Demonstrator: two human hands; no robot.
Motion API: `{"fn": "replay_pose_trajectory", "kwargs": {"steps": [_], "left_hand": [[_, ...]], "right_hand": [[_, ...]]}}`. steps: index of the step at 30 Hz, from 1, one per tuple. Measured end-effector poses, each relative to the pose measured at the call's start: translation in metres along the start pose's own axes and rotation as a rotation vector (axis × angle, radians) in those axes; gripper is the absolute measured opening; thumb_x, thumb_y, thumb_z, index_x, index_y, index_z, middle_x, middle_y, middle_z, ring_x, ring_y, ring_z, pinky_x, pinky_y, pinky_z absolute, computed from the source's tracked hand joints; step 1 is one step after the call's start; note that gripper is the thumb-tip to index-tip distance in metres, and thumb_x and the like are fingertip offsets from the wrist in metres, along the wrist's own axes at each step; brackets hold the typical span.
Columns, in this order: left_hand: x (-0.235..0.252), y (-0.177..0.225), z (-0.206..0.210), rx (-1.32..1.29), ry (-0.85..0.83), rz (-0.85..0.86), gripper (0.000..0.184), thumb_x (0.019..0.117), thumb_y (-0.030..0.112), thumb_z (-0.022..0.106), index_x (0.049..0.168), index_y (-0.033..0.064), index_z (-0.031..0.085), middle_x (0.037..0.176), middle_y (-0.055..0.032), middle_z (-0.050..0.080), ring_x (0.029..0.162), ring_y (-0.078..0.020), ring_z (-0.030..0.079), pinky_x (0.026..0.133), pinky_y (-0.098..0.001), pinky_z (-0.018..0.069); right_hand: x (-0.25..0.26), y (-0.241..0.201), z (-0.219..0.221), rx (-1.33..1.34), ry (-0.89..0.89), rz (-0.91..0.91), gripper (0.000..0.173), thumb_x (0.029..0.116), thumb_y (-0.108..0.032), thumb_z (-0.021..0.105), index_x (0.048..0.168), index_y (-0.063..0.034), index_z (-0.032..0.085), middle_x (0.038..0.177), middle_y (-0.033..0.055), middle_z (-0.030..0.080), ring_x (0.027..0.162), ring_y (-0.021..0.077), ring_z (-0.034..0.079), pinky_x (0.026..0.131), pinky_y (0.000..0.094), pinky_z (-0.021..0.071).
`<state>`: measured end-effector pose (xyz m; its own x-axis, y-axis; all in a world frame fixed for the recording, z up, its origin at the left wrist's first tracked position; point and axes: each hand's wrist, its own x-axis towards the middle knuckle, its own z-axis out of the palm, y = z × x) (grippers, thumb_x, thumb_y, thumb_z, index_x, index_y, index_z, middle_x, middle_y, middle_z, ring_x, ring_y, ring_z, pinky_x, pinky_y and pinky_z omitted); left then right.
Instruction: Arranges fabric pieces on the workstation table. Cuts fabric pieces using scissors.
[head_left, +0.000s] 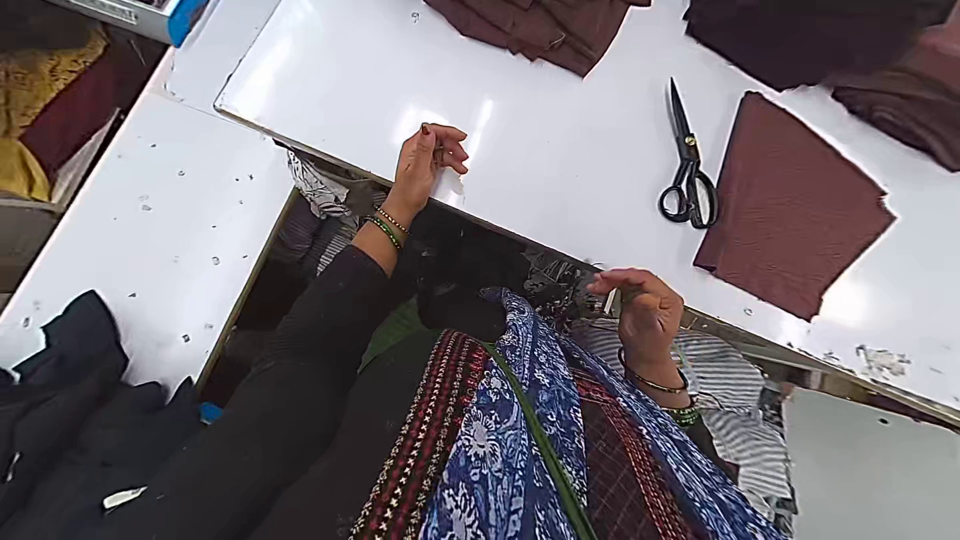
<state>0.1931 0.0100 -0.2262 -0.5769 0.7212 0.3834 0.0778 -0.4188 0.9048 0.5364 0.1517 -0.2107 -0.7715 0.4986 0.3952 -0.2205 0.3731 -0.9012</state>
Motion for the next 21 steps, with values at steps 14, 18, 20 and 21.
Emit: {"fn": "replay_pose_trajectory", "kwargs": {"steps": [14,18,20,21], "left_hand": [[-0.035,0.013,0.01,0.401,0.028,0.078,0.032,0.1047,0.008,0.043,0.107,-0.0126,0.067,0.099,-0.0146,0.07,0.09,-0.0141,0.069,0.086,-0.0314,0.0578],[-0.049,0.011,-0.019,0.854,0.225,0.238,0.028,0.0929,0.012,0.065,0.114,-0.0045,0.073,0.131,-0.0259,0.064,0.126,-0.0397,0.059,0.109,-0.0556,0.0426],[-0.056,0.018,-0.053,0.92,0.495,0.19,0.032,0.0911,0.006,0.061,0.119,-0.0098,0.066,0.137,-0.0308,0.058,0.132,-0.043,0.054,0.111,-0.055,0.0414],[-0.061,0.022,-0.075,0.943,0.616,0.151,0.034,0.0915,0.004,0.059,0.122,-0.0127,0.061,0.136,-0.0331,0.056,0.131,-0.0432,0.053,0.11,-0.0521,0.0428]], "right_hand": [[0.025,0.029,-0.004,-0.357,0.017,0.002,0.049,0.1035,-0.039,0.055,0.102,0.009,0.069,0.1,0.0107,0.07,0.097,-0.0002,0.062,0.089,0.0181,0.0501],[0.024,0.03,-0.004,-0.343,0.023,-0.019,0.047,0.1018,-0.034,0.058,0.101,0.0127,0.067,0.1,0.0105,0.07,0.099,-0.0033,0.062,0.09,0.0145,0.0488],[0.024,0.029,-0.003,-0.324,0.028,-0.019,0.046,0.1009,-0.034,0.059,0.101,0.0114,0.066,0.101,0.0066,0.07,0.099,-0.0068,0.061,0.09,0.0119,0.0483],[0.024,0.029,-0.002,-0.32,0.031,-0.02,0.045,0.1004,-0.033,0.06,0.1,0.0116,0.066,0.101,0.0065,0.07,0.099,-0.007,0.061,0.09,0.0116,0.048]]}}
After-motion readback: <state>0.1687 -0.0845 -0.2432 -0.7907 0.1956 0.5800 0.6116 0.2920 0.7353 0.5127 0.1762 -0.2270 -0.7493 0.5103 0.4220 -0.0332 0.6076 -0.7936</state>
